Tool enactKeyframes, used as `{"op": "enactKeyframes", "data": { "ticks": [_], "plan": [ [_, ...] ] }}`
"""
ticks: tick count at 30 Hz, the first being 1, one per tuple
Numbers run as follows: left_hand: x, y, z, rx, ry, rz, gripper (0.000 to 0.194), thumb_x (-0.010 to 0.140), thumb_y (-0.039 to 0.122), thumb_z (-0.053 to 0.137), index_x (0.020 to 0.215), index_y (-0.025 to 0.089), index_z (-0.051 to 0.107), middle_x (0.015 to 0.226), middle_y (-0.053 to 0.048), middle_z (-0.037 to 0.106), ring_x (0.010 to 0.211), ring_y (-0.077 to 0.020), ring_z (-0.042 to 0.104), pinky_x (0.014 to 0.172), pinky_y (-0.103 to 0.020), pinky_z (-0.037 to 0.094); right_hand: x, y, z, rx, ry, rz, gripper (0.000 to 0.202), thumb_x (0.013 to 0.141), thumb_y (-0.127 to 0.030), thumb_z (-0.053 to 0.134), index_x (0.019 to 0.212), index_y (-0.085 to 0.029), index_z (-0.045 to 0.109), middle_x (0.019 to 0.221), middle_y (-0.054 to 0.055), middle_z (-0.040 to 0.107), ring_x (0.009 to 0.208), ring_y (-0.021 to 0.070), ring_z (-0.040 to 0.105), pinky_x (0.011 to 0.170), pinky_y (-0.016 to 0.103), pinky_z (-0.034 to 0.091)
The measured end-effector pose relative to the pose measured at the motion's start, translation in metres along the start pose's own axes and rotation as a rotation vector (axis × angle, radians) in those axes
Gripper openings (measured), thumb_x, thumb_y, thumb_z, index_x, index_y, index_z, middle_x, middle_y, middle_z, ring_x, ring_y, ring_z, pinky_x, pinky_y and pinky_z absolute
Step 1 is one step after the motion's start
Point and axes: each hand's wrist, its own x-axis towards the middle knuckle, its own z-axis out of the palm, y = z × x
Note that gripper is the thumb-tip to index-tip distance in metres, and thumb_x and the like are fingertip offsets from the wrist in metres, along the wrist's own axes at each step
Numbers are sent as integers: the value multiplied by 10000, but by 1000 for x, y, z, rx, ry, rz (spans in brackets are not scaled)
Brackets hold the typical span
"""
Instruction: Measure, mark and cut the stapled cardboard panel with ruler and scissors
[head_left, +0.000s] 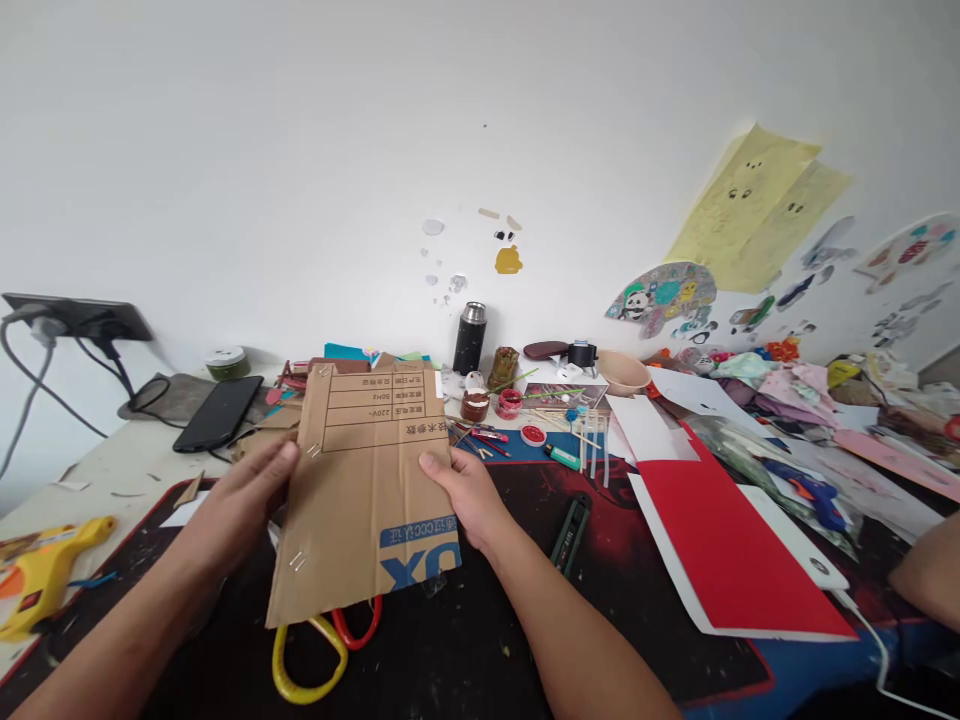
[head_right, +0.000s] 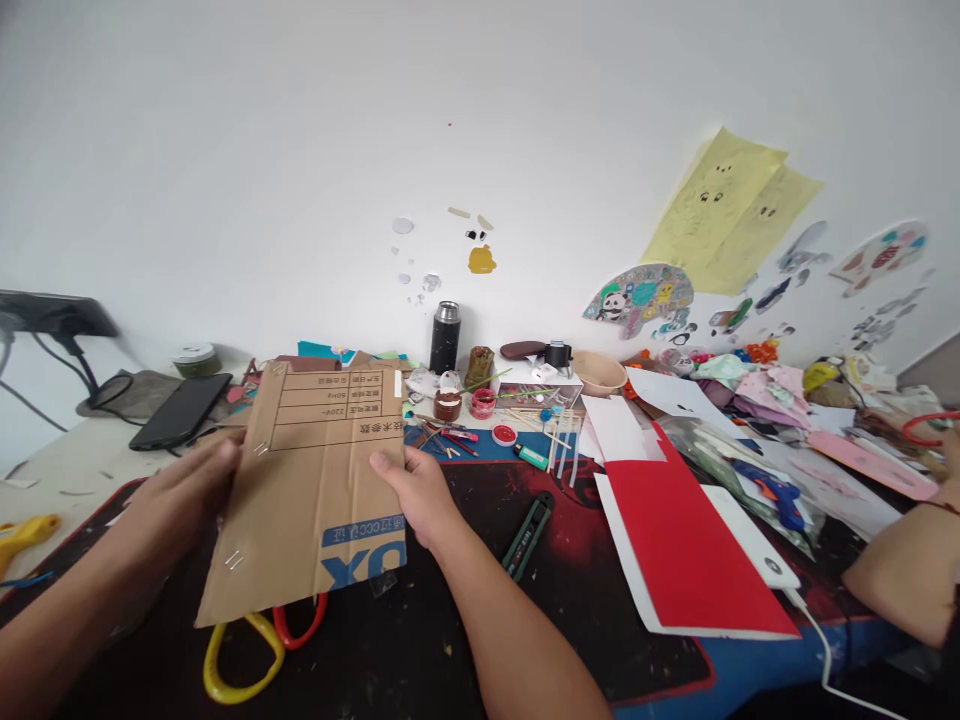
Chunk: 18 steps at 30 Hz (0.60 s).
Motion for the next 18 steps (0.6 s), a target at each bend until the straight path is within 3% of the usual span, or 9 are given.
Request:
{"op": "enactKeyframes", "data": {
  "ticks": [3, 6, 9, 18],
  "plan": [
    [-2, 4, 5, -35, -82, -126, 836, 602, 758, 984, 1259, 267, 823, 1294, -133, 871, 1115, -397, 845, 911, -441, 711, -1, 3, 0, -19, 8, 1, 664, 643, -719, 1011, 1056, -220, 863, 1128, 91, 887, 1083, 356, 820, 1038, 510, 582],
    [-3, 5, 9, -87, -89, -180, 882, 617, 751, 982, 1313, 246, 786, 1217, -152, 886, 952, -380, 870, 711, -397, 719, -1, 7, 2, -28, -13, 49, 706, 610, -711, 1033, 1086, -220, 855, 1156, 99, 885, 1120, 368, 819, 1062, 529, 584],
    [-3, 4, 11, -100, -100, -190, 898, 647, 745, 969, 1364, 247, 757, 1173, -151, 893, 827, -363, 868, 609, -385, 699, -2, 10, 3, -52, -46, 91, 746, 552, -692, 1064, 1090, -220, 850, 1180, 105, 883, 1165, 385, 812, 1084, 554, 586],
    [2, -6, 12, -127, -152, -258, 803, 683, 704, 970, 1302, 233, 769, 1200, -157, 886, 973, -389, 872, 687, -385, 708, -1, 2, 0, -101, -7, 105, 693, 555, -631, 1066, 1074, -223, 855, 1211, 107, 879, 1199, 406, 808, 1140, 603, 570]
  ]
}}
